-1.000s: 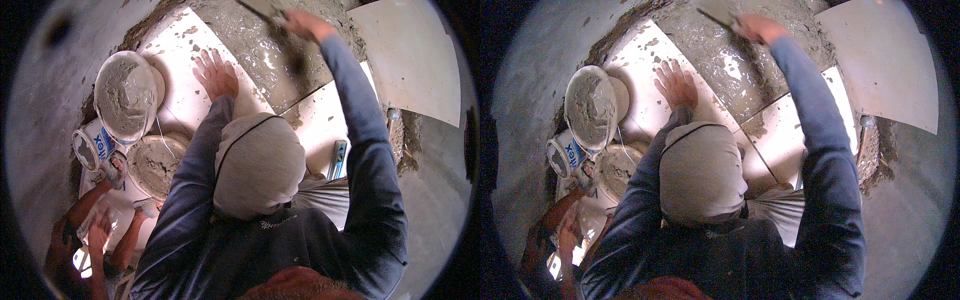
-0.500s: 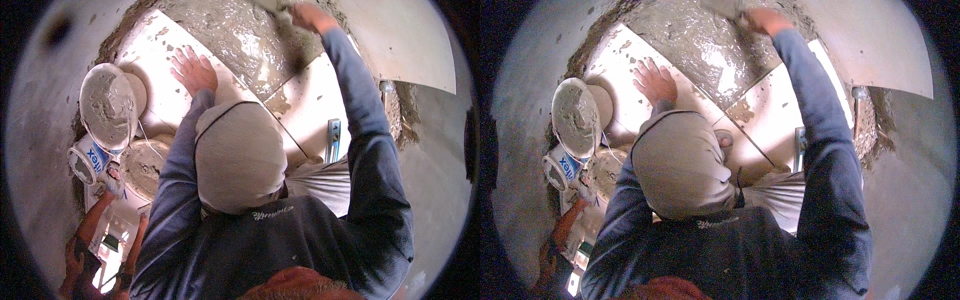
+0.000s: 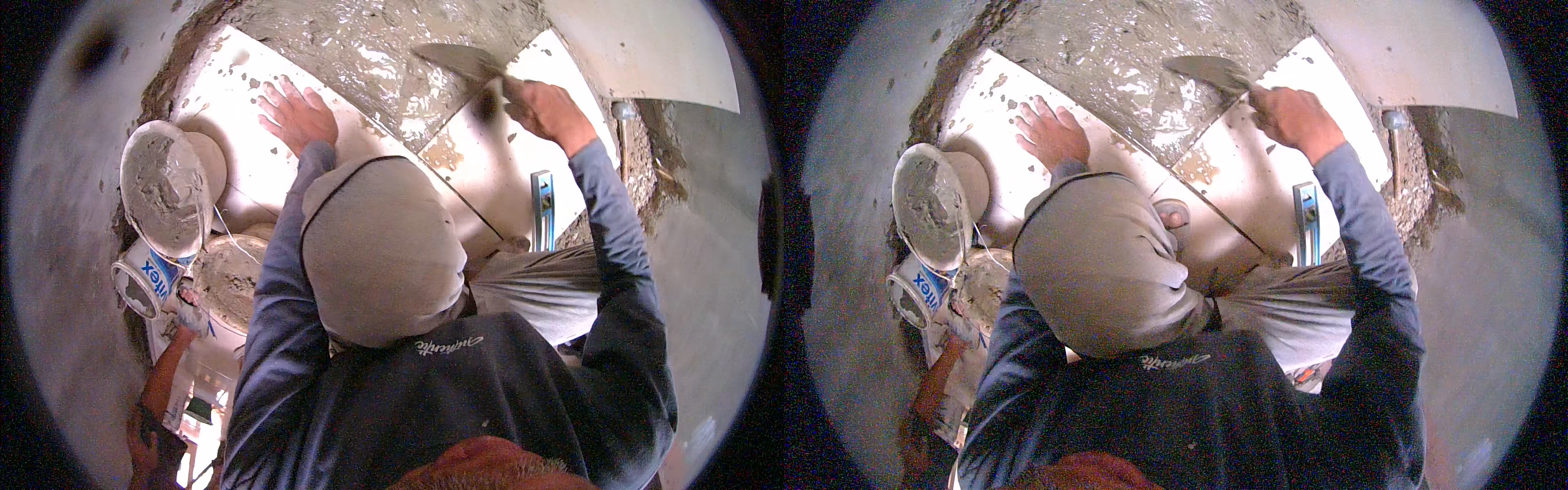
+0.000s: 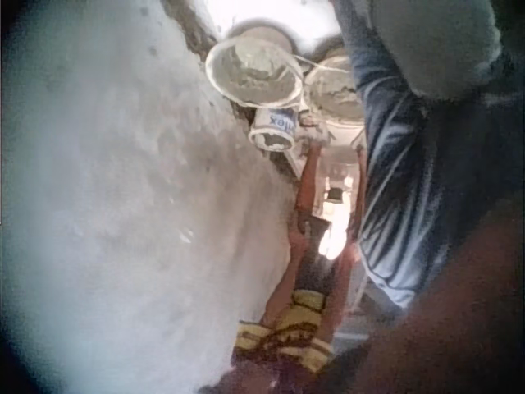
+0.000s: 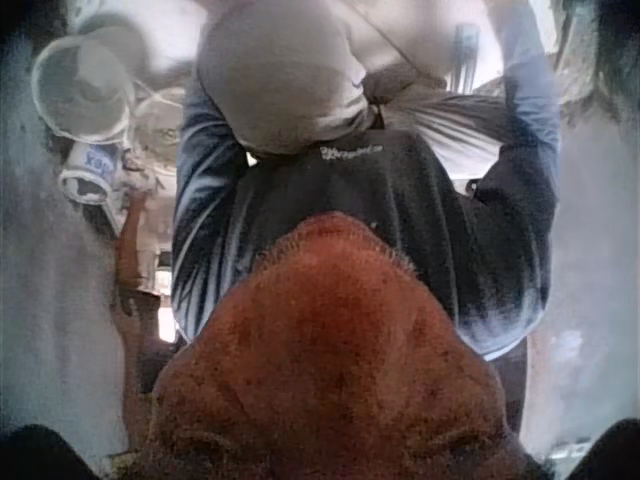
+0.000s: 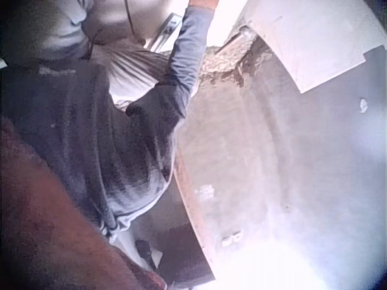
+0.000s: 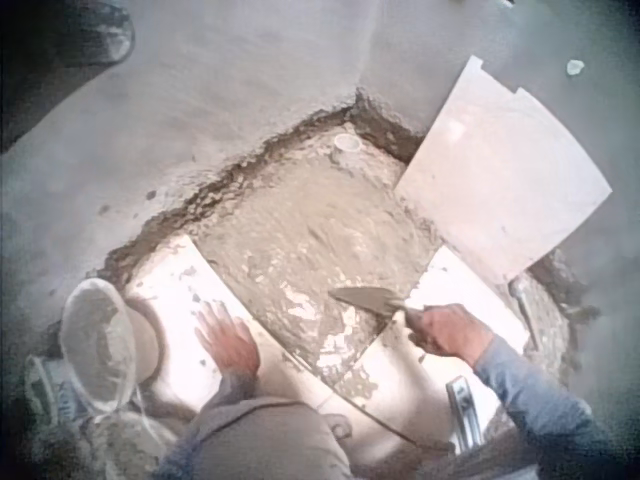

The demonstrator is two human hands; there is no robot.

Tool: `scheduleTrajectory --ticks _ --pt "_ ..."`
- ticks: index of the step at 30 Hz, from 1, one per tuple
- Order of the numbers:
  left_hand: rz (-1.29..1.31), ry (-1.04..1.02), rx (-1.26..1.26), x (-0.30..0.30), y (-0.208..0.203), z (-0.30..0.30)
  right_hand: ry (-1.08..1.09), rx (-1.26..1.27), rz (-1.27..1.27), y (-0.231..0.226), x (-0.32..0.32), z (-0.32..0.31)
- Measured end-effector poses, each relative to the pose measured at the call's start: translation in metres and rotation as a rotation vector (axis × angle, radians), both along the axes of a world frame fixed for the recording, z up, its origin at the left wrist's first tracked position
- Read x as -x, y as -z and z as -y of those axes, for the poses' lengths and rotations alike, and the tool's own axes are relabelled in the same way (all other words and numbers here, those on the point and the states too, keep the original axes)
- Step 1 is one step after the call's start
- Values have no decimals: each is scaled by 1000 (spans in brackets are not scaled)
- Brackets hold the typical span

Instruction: The person spreads cement on the floor using a trowel, places a ceramic tile, and taps it with a hammer to level it. The person uses a spirit level to check alignment and wipes excess cement with a cloth.

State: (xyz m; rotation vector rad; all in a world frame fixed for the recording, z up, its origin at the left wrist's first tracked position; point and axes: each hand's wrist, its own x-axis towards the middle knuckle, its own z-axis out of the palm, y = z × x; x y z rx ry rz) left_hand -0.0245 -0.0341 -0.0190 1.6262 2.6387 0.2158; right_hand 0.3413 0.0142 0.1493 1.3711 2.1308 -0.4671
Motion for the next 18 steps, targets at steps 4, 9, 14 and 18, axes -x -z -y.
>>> scheduleTrajectory --ticks 4,9,14,18 --pt "30 -14 13 -2 -6 -1 -268 -5 -226 33 31 25" --pt "59 -16 -25 0 -2 1 -563 -222 216 69 -42 -39" --pt "34 -16 -26 1 3 0 -496 -319 382 35 -140 -111" --pt "32 -40 40 -2 -4 -2 -293 -265 199 10 -76 -67"
